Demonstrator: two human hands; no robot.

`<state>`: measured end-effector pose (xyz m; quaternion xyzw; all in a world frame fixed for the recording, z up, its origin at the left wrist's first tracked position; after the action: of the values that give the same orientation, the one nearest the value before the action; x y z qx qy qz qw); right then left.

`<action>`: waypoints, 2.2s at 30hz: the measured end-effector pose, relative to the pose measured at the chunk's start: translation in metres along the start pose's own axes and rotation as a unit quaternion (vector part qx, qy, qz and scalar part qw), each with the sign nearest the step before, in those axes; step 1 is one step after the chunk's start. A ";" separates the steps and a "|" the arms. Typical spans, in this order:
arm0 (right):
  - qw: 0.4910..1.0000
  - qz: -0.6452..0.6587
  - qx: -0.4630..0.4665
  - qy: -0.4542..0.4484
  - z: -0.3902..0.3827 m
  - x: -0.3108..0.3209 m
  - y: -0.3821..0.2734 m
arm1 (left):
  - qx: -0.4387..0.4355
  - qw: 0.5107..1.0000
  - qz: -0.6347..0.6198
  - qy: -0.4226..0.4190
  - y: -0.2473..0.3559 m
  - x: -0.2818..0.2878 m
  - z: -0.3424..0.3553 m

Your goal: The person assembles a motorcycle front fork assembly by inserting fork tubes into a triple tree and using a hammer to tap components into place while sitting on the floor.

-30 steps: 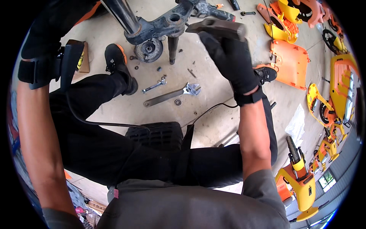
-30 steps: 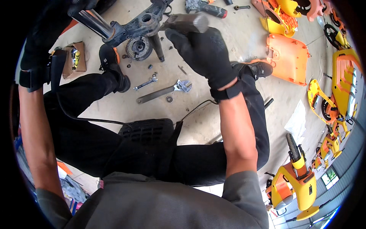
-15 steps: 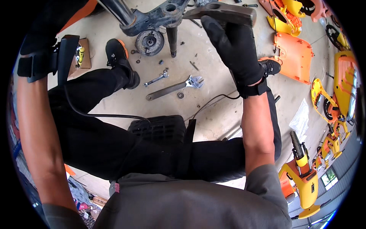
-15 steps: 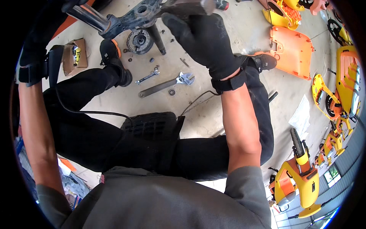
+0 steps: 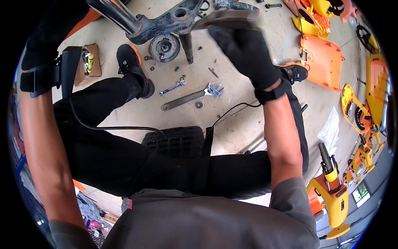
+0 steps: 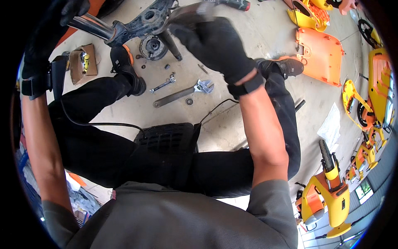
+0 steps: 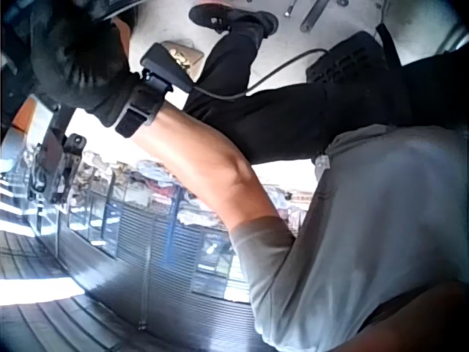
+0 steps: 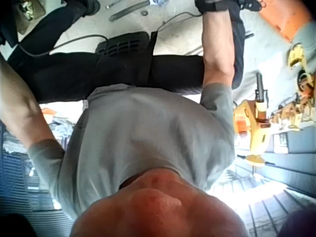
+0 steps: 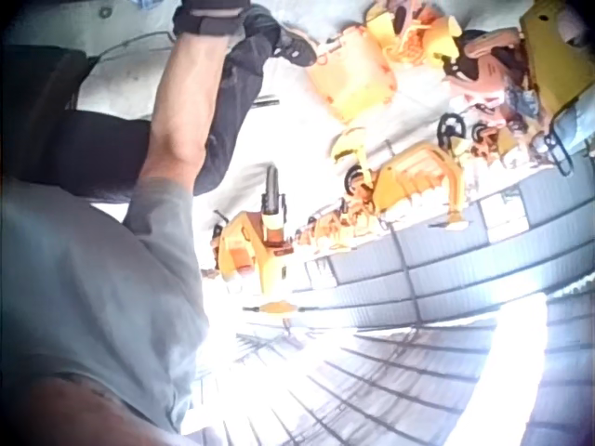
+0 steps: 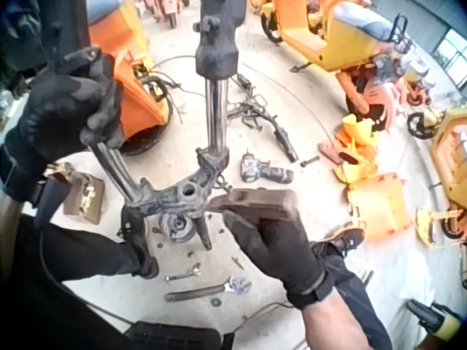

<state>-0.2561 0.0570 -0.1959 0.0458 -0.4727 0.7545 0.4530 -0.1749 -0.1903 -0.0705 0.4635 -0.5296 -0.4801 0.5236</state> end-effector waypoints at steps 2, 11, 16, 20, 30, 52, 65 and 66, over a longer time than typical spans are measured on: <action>0.998 -0.057 -0.004 -0.035 0.003 -0.004 -0.003 | -0.007 1.000 0.003 0.030 0.008 -0.006 -0.002; 0.998 0.009 0.017 0.056 0.001 0.006 -0.004 | 0.003 0.999 -0.012 0.038 0.007 -0.014 -0.003; 0.997 0.029 0.002 0.078 0.001 0.002 -0.001 | -0.002 1.000 0.015 0.014 0.025 -0.022 0.000; 1.000 -0.010 -0.021 0.007 -0.010 -0.006 0.002 | 0.007 0.999 -0.020 0.025 0.017 -0.016 -0.004; 0.996 -0.024 -0.051 -0.070 -0.004 -0.012 -0.010 | 0.006 0.998 -0.022 0.051 0.017 -0.022 -0.008; 0.994 0.055 -0.081 0.051 -0.004 0.004 -0.010 | 0.011 0.997 -0.033 0.068 0.008 -0.013 -0.012; 0.992 0.020 -0.116 0.044 -0.003 0.013 0.000 | 0.115 0.988 -0.087 0.054 -0.015 0.023 -0.024; 0.983 0.055 -0.136 0.112 -0.005 0.023 0.000 | 0.115 0.990 0.057 0.051 -0.016 0.033 -0.024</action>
<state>-0.2678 0.0752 -0.1869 -0.1268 -0.5187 0.7075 0.4629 -0.1517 -0.2249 -0.0828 0.5134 -0.5793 -0.3615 0.5198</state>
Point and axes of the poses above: each hand's wrist, its own z-axis towards the middle knuckle, its own x-axis out of the back of the hand, y = z × x, the point moved 7 cm from there along z, towards the middle knuckle, and after that the axes turned 11 degrees about x, right-handed, at the moved point
